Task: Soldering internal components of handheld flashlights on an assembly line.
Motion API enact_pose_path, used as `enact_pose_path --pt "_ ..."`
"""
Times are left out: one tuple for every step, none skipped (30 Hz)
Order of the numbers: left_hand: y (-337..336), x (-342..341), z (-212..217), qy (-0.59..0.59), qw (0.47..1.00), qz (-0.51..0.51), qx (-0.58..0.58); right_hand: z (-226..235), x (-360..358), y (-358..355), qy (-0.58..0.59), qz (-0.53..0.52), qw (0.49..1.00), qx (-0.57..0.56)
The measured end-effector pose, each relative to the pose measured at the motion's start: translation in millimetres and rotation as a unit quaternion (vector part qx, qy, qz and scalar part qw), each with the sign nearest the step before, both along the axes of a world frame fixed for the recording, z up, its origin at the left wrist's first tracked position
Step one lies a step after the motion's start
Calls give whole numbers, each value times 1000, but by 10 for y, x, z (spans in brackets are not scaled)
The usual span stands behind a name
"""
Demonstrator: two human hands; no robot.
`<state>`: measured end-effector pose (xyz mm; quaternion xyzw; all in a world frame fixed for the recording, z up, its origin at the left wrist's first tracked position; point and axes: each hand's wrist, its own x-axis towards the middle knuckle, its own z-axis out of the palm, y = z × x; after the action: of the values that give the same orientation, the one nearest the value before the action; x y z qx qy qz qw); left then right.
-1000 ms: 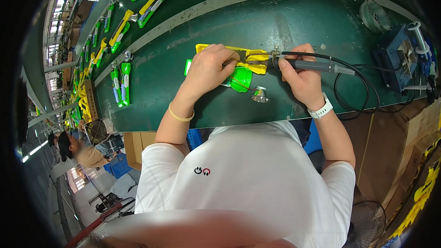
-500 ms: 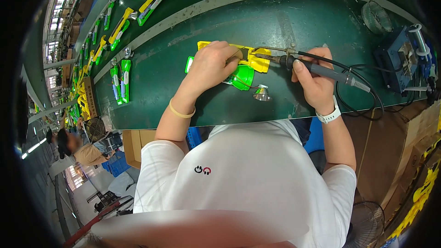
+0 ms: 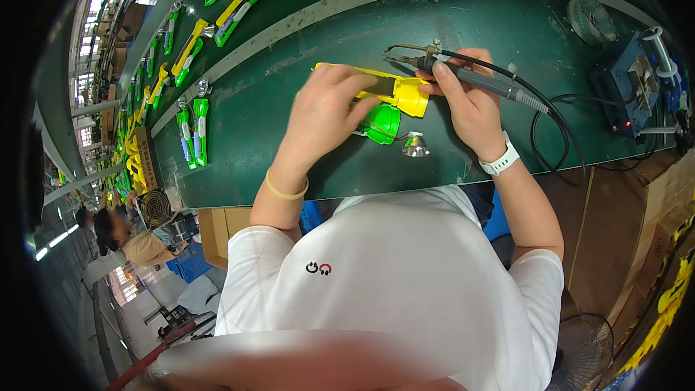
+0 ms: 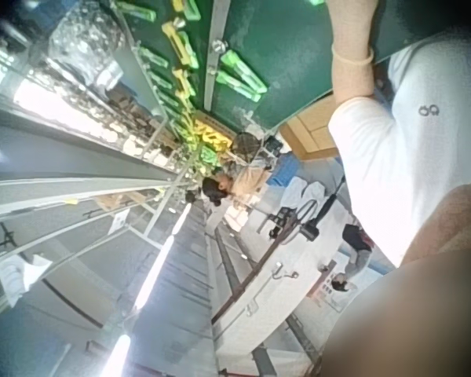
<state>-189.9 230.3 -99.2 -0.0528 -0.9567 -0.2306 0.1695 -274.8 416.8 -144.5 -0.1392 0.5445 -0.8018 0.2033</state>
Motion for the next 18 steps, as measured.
enact_pose_path --pt "-61 52 47 -21 1000 15 11 10 3 7 9 -2 1000 11" --pt "-70 92 126 -106 981 61 148 6 3 24 18 -5 1000 24" --pt "-93 116 192 -189 935 105 280 -5 3 47 16 -8 1000 24" --pt "-199 161 148 -230 877 104 408 -4 -3 55 41 -24 998 39" --pt "-232 188 120 -231 878 104 407 -1 -6 63 64 -40 996 55" --pt "-244 215 124 -204 790 69 573 15 -3 78 64 -41 996 54" --pt "-251 252 112 -170 673 32 719 34 12 96 53 -44 997 41" --pt "-254 300 56 -145 659 20 738 48 30 99 43 -46 998 29" --pt "-267 334 -2 -145 659 21 738 58 52 66 46 -51 998 17" --pt "-274 369 -57 -123 642 51 755 104 91 40 34 -46 998 27" --pt "-280 394 -94 -101 623 81 771 149 129 11 23 -41 998 37" --pt "-293 393 -117 -93 632 106 762 137 165 -25 15 -40 999 22" --pt "-324 383 -117 -93 632 107 762 127 203 -79 9 -43 999 22" --pt "-355 372 -108 -106 711 127 684 127 235 -132 4 -45 999 22" --pt "-386 360 -106 -118 780 144 597 138 255 -177 -8 -44 999 25" --pt "-391 349 -136 -101 810 163 554 143 270 -224 -8 -41 999 25" --pt "-452 315 -162 -80 902 153 397 148 285 -269 -7 -36 999 38" --pt "-520 264 -190 -57 962 138 227 153 300 -314 -6 -32 998 51"
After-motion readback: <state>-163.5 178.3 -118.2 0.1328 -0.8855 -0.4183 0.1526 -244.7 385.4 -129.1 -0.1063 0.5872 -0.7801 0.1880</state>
